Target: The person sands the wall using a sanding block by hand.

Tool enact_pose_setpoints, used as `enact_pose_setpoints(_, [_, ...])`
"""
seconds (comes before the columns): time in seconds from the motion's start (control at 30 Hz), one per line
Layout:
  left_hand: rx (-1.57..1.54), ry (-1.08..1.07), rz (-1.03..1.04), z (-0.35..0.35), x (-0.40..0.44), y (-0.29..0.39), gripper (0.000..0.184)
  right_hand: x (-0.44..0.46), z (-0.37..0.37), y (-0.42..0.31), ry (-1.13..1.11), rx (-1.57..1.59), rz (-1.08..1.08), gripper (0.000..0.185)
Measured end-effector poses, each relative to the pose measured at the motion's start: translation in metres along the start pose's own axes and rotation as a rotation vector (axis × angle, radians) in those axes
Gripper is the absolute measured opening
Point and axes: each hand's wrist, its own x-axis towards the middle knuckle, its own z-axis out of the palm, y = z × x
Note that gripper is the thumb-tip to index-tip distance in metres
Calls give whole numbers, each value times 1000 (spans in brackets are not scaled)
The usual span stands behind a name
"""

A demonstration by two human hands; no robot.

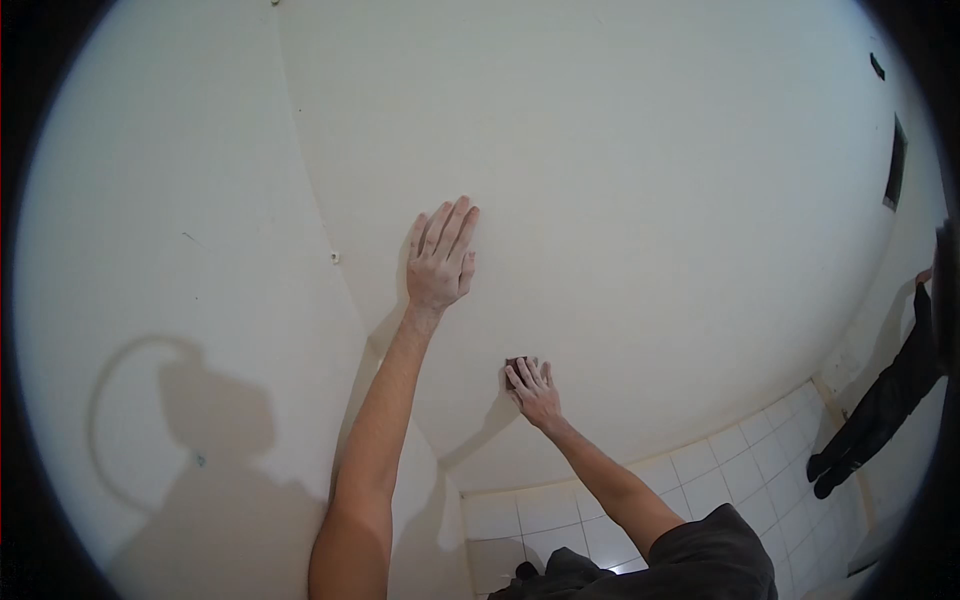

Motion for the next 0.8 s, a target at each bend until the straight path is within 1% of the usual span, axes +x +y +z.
enact_pose_setpoints(0.07, [-7, -1, 3, 0, -1, 2, 59, 5, -4, 2, -2, -39, -5, 66])
enact_pose_setpoints(0.17, [1, -6, 4, 0, 1, 0, 58, 56, -39, 1, 179, -27, 115, 70])
enact_pose_setpoints(0.23, [18, -19, -1, 0, -1, 0, 58, 109, -83, 3, 281, -5, 97, 75])
enact_pose_setpoints(0.3, [1, -12, 5, 0, -1, 1, 57, 155, -126, 8, 457, 0, 55, 78])
enact_pose_setpoints(0.37, [-9, -5, 11, 0, 1, 1, 57, 191, -172, 9, 523, 18, 25, 79])
enact_pose_setpoints(0.4, [-12, -4, 11, 0, 2, 1, 58, 197, -182, 9, 554, 27, 6, 80])
enact_pose_setpoints(0.5, [3, -5, 0, 2, 0, 0, 57, 192, -165, 12, 609, 31, -50, 80])
enact_pose_setpoints(0.6, [9, -14, -10, 2, -1, -1, 56, 147, -124, 11, 512, 1, -116, 79])
enact_pose_setpoints(0.73, [29, -20, -9, 1, -1, 0, 56, 61, -48, 10, 280, -75, -306, 70])
enact_pose_setpoints(0.8, [19, -14, -5, 0, -1, 1, 56, 27, -42, 21, 125, -186, -504, 66])
